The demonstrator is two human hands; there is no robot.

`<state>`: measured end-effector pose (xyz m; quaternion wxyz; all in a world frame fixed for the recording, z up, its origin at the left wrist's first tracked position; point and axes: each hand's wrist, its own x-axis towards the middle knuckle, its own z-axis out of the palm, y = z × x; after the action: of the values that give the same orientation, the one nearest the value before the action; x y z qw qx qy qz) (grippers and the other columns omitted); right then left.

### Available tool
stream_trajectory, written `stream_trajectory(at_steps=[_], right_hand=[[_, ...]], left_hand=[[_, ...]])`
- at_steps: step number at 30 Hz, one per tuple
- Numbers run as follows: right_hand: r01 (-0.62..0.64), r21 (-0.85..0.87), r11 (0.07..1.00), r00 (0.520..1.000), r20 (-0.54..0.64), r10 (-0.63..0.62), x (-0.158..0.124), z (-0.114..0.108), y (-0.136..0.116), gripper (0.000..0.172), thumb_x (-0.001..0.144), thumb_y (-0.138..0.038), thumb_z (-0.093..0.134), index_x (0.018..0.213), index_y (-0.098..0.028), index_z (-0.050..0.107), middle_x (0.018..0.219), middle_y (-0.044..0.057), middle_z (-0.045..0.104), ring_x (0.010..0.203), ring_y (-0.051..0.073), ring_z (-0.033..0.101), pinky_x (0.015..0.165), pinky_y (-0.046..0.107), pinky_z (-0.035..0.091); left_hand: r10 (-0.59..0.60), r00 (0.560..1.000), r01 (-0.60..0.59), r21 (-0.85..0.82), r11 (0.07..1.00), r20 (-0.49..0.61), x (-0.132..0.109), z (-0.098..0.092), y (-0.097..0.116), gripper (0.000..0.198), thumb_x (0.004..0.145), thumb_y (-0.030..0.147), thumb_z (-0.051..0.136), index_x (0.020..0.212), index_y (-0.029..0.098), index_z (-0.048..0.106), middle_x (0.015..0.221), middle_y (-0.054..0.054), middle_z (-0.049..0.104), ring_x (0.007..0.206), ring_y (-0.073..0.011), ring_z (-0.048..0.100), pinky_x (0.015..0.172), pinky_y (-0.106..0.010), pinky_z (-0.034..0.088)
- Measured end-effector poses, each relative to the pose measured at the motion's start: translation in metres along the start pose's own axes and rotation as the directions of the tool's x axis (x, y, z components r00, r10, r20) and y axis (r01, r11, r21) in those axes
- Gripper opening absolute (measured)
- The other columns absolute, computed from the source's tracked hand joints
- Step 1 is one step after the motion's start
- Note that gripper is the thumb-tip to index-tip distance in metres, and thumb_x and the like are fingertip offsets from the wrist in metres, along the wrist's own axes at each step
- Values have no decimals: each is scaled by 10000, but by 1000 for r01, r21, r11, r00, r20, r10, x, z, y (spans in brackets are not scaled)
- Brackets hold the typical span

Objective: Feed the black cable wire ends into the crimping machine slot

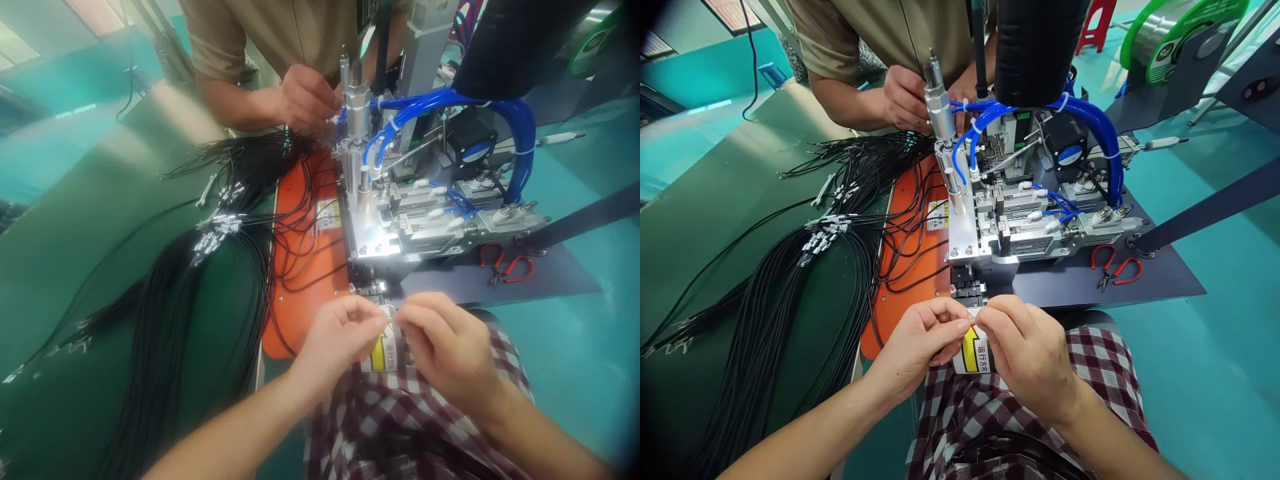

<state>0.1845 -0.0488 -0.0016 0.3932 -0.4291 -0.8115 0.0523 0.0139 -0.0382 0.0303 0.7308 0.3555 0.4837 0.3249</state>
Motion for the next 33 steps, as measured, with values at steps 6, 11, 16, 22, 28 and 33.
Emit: stream_trajectory(at_steps=[6,11,16,22,28,33], right_hand=[[-93,164,982,993,87,79,1,-9,5,189,882,-65,501,919,-233,580,843,36,632,719,162,604,653,279,479],[-535,375,757,842,164,513,-2,-9,-5,48,876,-195,568,851,-220,601,836,34,611,635,144,559,510,239,462],[-692,476,543,709,305,635,1,-3,-18,108,848,-308,613,830,-202,618,709,0,578,532,122,499,453,232,423],[-717,485,501,686,362,631,9,-4,-19,133,855,-321,586,816,-195,603,621,-24,522,499,113,445,434,228,378],[-582,355,732,804,386,452,21,-18,-9,124,861,-194,520,743,-201,559,693,-1,559,546,121,494,483,239,405],[-87,149,985,962,270,44,22,-22,1,107,879,-128,494,827,-195,559,875,56,611,619,134,539,568,272,432]], left_hand=[[24,998,-22,36,999,-58,-1,0,-1,144,782,260,665,737,144,591,486,78,423,422,-35,312,415,-174,215],[56,995,-55,17,998,-83,-1,0,-2,146,784,256,664,753,152,567,463,90,407,418,-35,300,418,-169,212],[67,993,-62,48,997,-93,-1,0,-3,160,782,266,670,763,149,564,481,80,430,438,-41,332,422,-163,227],[83,992,-75,82,994,-99,-1,3,-1,167,760,265,683,734,148,567,510,79,428,439,-36,332,428,-162,248],[115,988,-93,197,976,-104,-2,3,-5,157,751,256,684,723,146,576,594,41,511,473,-44,356,439,-166,271],[105,990,-79,233,969,-97,-1,2,-7,124,775,237,646,730,152,567,550,67,464,447,-40,329,434,-167,269]])
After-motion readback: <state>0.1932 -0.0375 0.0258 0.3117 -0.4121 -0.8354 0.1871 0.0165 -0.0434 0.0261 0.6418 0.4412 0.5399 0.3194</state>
